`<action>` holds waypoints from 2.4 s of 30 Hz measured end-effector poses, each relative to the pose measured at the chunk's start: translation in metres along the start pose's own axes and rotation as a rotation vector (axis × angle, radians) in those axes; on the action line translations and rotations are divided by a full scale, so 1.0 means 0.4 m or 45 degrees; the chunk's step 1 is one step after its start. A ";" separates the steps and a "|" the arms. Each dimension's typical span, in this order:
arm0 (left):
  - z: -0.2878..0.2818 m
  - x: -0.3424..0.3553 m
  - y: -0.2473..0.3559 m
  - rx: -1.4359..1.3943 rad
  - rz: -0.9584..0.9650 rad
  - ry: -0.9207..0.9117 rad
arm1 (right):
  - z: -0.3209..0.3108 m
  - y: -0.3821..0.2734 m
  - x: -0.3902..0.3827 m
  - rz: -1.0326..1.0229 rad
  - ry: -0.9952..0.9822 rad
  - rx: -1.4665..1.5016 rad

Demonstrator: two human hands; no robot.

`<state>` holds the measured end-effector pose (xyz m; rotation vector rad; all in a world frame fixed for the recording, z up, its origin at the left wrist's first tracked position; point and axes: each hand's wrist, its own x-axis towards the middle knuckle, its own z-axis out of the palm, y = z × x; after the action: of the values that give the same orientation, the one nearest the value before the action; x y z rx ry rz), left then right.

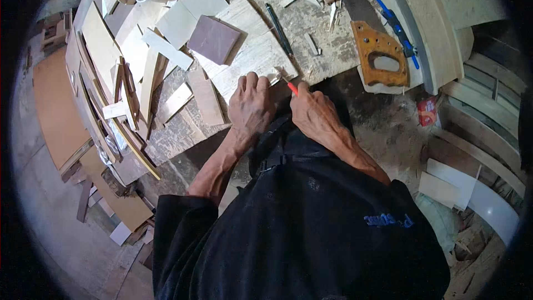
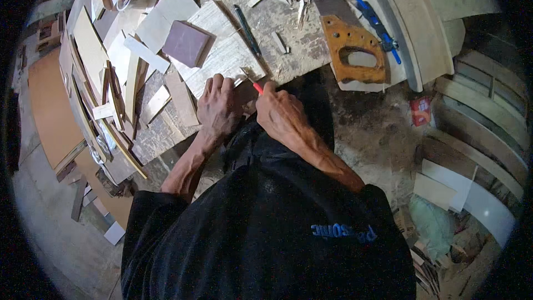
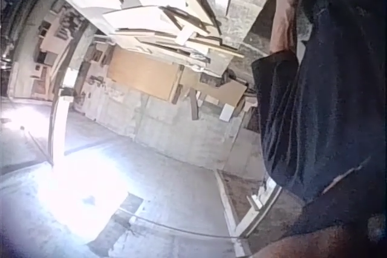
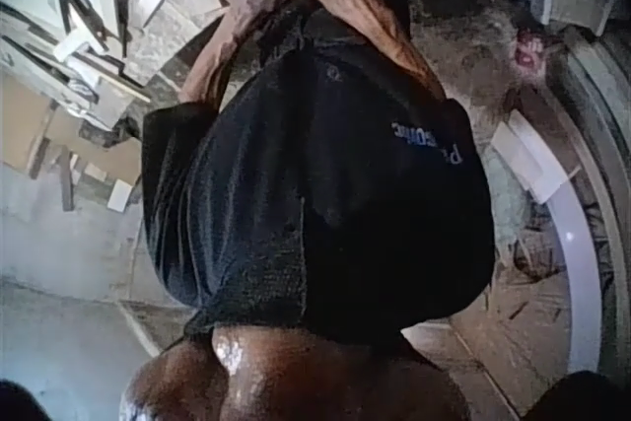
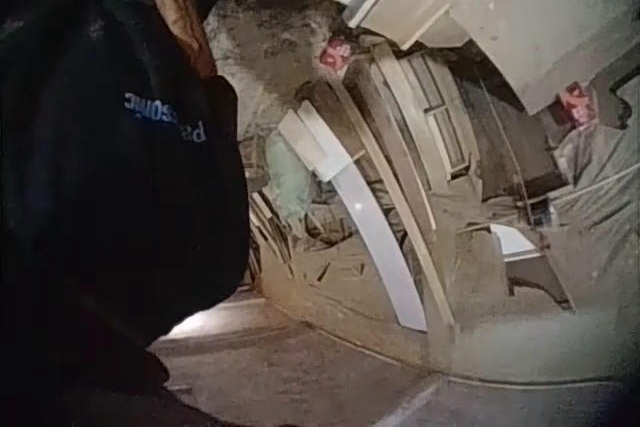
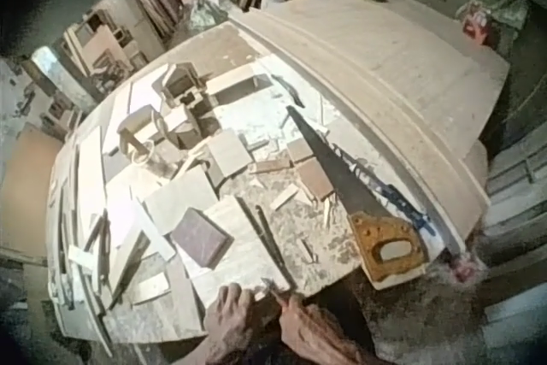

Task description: The person saws a piece of wood with a handsaw, holds and fits small wooden blocks together, marks a piece with a pencil, and trims the wood with a utility knife.

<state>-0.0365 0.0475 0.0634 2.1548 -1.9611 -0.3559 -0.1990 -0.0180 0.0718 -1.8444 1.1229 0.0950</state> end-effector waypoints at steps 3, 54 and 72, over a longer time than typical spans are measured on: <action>-0.002 0.000 -0.003 -0.007 0.018 0.026 | -0.019 -0.012 -0.031 0.022 -0.098 -0.006; -0.019 -0.001 -0.007 -0.013 -0.051 -0.011 | 0.081 0.118 -0.041 -0.372 0.113 -0.373; -0.005 -0.012 0.013 0.029 0.043 0.091 | 0.164 0.151 0.046 -0.353 0.288 -0.289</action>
<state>-0.0414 0.0517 0.0672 2.1146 -1.9693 -0.2492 -0.2080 0.0108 -0.0143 -2.2414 1.0283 -0.1565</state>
